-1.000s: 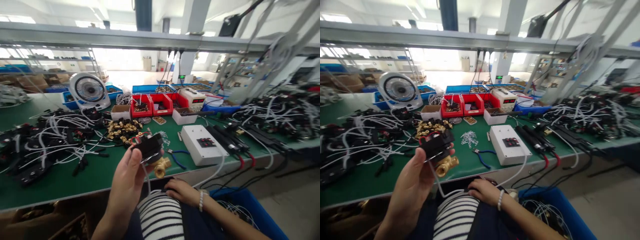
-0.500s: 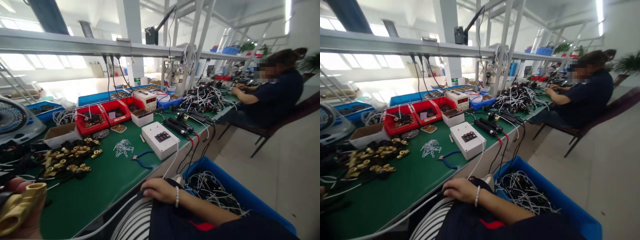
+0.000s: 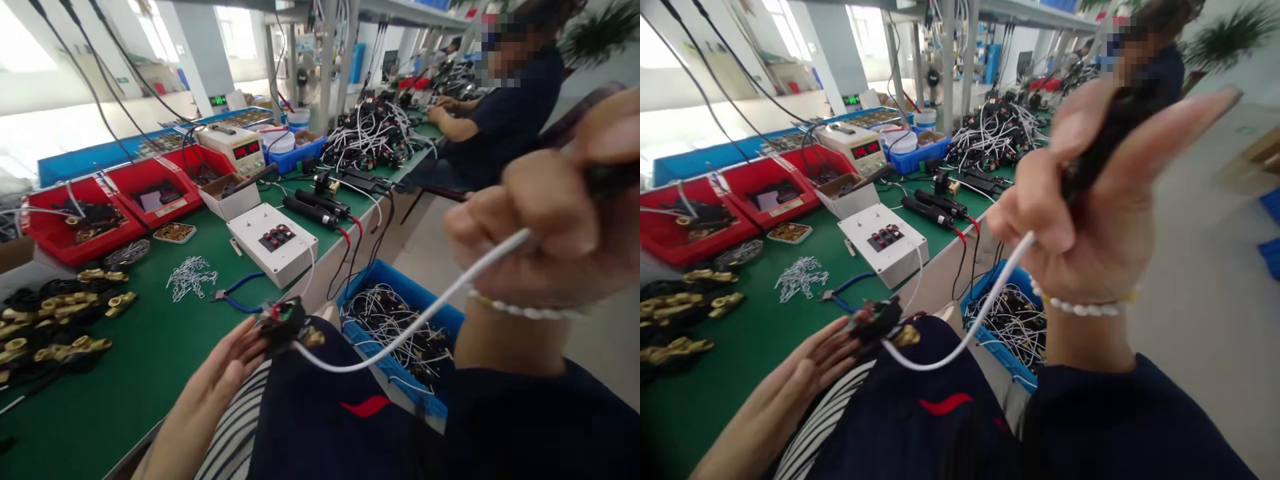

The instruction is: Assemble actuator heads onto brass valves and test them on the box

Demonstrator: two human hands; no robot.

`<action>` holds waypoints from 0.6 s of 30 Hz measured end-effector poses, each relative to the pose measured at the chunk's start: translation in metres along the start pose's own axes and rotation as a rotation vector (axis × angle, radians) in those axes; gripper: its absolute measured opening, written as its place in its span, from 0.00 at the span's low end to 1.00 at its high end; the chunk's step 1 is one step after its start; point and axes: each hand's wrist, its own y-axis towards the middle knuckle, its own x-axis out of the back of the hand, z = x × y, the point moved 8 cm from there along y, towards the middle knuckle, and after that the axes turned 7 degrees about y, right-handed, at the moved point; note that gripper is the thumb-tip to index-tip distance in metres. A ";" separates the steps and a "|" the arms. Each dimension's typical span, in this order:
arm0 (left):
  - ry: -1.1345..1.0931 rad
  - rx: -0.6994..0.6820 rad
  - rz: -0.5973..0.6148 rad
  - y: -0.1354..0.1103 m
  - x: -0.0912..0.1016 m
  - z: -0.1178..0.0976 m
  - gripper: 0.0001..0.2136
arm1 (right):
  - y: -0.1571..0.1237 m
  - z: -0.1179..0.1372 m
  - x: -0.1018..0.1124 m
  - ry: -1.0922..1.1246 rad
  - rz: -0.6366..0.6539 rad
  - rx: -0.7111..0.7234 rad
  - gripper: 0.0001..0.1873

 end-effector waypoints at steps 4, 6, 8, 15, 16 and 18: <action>0.165 0.024 0.119 0.019 0.000 0.017 0.34 | -0.016 -0.022 0.025 -0.316 0.221 -0.197 0.14; 0.251 0.045 0.015 0.033 0.019 0.028 0.32 | -0.043 -0.082 0.050 -0.480 0.524 -0.607 0.18; 0.271 0.063 -0.123 0.044 0.037 0.041 0.27 | -0.086 -0.138 0.107 -0.664 0.609 -1.081 0.19; 0.048 0.006 -0.466 0.059 0.064 0.071 0.07 | -0.220 -0.199 0.274 -1.030 0.198 -1.663 0.14; 0.048 0.010 -0.464 0.061 0.064 0.074 0.07 | -0.235 -0.199 0.287 -1.055 0.136 -1.669 0.13; 0.104 -0.001 -0.454 0.064 0.065 0.075 0.07 | -0.259 -0.199 0.307 -1.091 0.016 -1.654 0.13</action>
